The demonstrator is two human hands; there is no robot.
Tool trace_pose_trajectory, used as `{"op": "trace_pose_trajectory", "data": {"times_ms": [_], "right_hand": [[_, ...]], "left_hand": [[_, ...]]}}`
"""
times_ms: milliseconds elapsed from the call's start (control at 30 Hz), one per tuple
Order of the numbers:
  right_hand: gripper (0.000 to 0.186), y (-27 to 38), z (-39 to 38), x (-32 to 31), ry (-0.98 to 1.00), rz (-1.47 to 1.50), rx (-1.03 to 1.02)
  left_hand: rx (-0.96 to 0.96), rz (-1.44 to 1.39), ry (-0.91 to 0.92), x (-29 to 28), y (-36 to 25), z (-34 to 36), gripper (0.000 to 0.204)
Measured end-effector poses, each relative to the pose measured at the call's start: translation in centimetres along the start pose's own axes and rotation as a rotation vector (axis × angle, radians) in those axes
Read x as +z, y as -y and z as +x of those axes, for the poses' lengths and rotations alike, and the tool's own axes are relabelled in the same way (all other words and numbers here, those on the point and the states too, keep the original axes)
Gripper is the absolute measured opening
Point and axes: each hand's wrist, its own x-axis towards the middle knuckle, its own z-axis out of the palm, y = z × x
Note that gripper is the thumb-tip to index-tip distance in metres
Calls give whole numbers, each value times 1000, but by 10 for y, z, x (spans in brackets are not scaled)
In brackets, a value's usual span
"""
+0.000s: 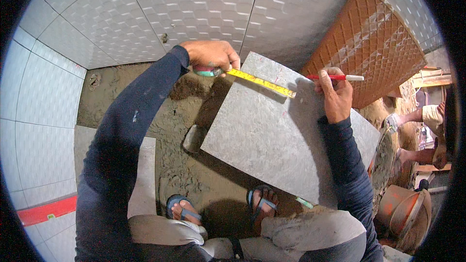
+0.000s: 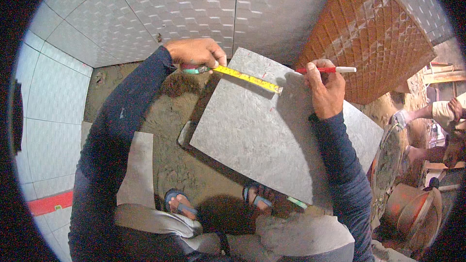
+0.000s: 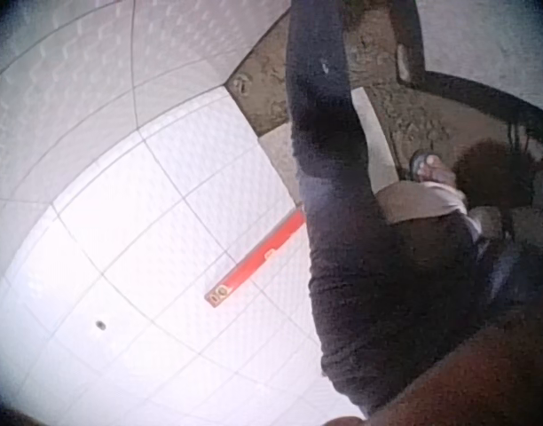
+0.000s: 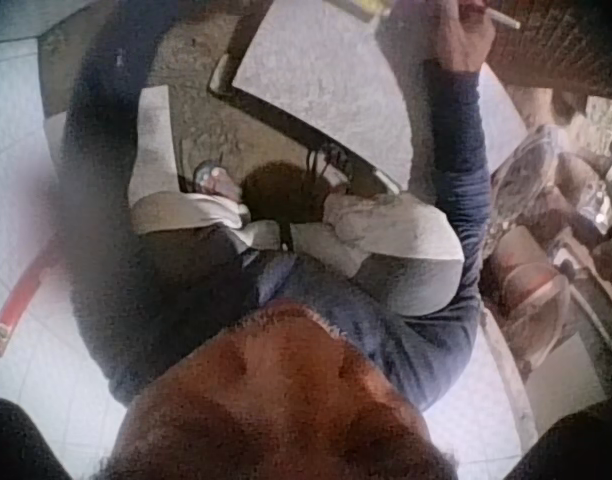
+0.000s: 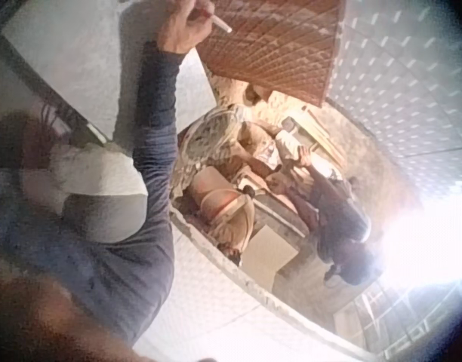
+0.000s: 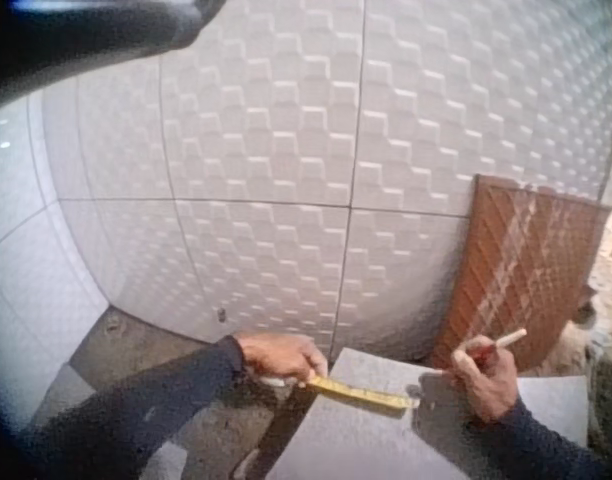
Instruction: The person measures a large grey floor tile using a tape measure and a red spirit level. They mark the tile with a red marker to indicate cut lines and alignment points. The person then places the tile on the floor to check its fit against the wall and adjacent tiles.
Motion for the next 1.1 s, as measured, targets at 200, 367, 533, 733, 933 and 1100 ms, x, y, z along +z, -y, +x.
{"op": "trace_pose_trajectory", "data": {"times_ms": [200, 367, 533, 733, 933, 1100], "right_hand": [[24, 10, -24, 4, 34, 101, 80], [26, 13, -31, -2, 42, 83, 76], [26, 8, -33, -2, 49, 81, 113], [27, 13, -35, 3, 63, 95, 95], [28, 12, -37, 5, 75, 57, 100], [25, 14, -37, 8, 91, 65, 76]], "left_hand": [[-123, -85, 75, 24, -5, -29, 22], [-117, -43, 115, 32, 0, -30, 21], [-156, -46, 98, 34, -4, -33, 22], [-117, -19, 107, 35, 5, -27, 22], [-106, -39, 111, 33, -1, -28, 20], [-116, -42, 113, 34, -3, -29, 18]]}}
